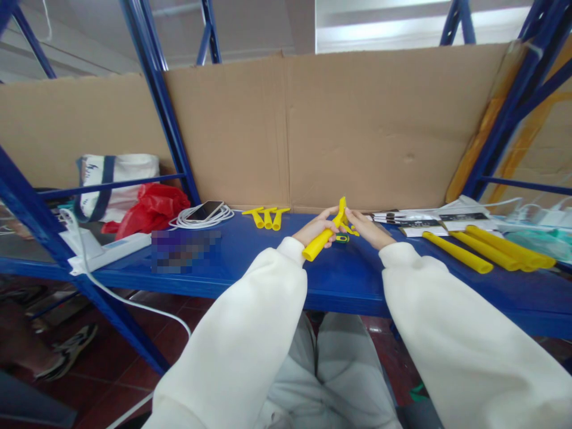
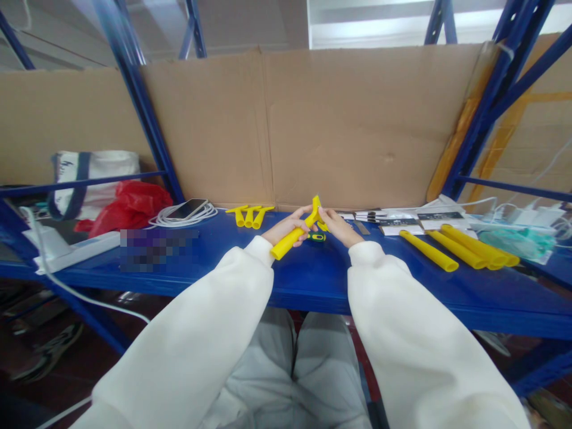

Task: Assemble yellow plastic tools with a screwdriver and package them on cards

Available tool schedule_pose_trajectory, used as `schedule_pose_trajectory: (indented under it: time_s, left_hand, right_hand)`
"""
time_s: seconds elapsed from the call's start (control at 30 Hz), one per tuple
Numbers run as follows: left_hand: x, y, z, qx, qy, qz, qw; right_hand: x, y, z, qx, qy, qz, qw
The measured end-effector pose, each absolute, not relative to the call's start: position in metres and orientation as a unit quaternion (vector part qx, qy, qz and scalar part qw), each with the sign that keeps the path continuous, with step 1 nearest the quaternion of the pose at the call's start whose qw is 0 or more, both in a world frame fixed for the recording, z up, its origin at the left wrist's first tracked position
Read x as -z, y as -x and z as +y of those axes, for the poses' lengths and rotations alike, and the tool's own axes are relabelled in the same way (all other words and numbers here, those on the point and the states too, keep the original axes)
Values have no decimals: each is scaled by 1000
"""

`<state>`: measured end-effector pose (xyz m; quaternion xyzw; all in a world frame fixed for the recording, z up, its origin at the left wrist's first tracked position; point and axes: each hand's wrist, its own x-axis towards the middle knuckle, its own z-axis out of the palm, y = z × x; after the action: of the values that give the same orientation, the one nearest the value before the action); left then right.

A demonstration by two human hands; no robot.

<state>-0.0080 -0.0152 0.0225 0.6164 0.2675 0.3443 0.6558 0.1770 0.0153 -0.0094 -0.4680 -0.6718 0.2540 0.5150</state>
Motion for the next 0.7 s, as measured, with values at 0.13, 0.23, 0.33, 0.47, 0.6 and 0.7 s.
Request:
schedule_pose_trajectory:
  time_s: [0.13, 0.23, 0.33, 0.47, 0.6, 0.7]
  left_hand:
    - [-25, 8, -15, -382, -574, 290, 664]
    - [-26, 9, -13, -413, -527, 314, 673]
    - [-26, 10, -10, -428, -487, 335, 684]
    - [-23, 11, -3, -436, -462, 339, 694]
    - [-19, 12, 3, -434, -454, 339, 700]
    - [-19, 12, 4, -431, -459, 351, 693]
  right_hand:
    - [14, -184, 25, -172, 479, -712, 484]
    - [18, -191, 29, -103, 491, -782, 370]
    - [20, -194, 27, -96, 482, -821, 289]
    - [19, -193, 24, -107, 477, -815, 310]
    - [14, -190, 22, -150, 463, -779, 395]
    - [10, -186, 21, -218, 458, -733, 453]
